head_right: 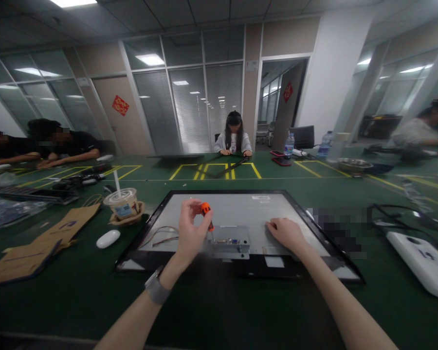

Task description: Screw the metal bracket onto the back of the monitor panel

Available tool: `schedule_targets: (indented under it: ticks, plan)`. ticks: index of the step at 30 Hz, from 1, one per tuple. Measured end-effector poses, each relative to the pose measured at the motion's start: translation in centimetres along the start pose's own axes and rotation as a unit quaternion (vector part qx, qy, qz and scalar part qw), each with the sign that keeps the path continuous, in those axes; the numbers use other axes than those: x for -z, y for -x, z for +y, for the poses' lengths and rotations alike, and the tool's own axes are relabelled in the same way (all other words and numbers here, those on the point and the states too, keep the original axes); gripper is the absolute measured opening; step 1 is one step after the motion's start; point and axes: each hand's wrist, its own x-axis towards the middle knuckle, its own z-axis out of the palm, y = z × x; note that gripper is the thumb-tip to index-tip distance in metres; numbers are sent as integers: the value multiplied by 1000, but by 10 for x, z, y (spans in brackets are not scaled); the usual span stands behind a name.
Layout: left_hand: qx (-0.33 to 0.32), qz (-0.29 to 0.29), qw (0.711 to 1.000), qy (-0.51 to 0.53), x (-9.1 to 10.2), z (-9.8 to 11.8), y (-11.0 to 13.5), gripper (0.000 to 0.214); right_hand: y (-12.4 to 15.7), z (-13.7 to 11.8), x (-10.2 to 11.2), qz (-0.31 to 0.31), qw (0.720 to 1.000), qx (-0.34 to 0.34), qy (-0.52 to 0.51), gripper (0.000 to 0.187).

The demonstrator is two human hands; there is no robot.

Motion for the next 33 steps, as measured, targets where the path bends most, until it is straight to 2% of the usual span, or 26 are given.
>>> schedule_targets:
  ticks: [2, 6, 10, 13, 17, 21, 24, 33]
  plan:
    - [-10, -1, 1000, -3, 1, 1, 0, 28, 0, 0, 1, 0, 1000, 0, -6, 42]
    - [-40, -20, 998, -34, 3, 1, -1, 20, 0, 0, 0, -1, 1000, -5, -5, 42]
    - [-59, 21, 997, -35, 5, 0, -3, 13, 0, 0, -1, 4, 1000, -3, 2, 43]
    - [-32, 31, 999, -6, 4, 1, -3, 12, 0, 0, -1, 1, 1000, -2, -1, 43]
    - [22, 0, 999, 27, 3, 2, 0, 14, 0, 0, 1, -4, 1000, -2, -4, 43]
    - [-1, -24, 999, 28, 4, 3, 3, 11, 1, -1, 1, -1, 1000, -3, -6, 43]
    - [-9, -29, 999, 16, 6, 4, 3, 18, 1, -1, 0, -1, 1000, -3, -11, 42]
    - [53, -33, 997, 51, 6, 4, -1, 17, 1, -1, 1, 0, 1000, -3, -7, 41]
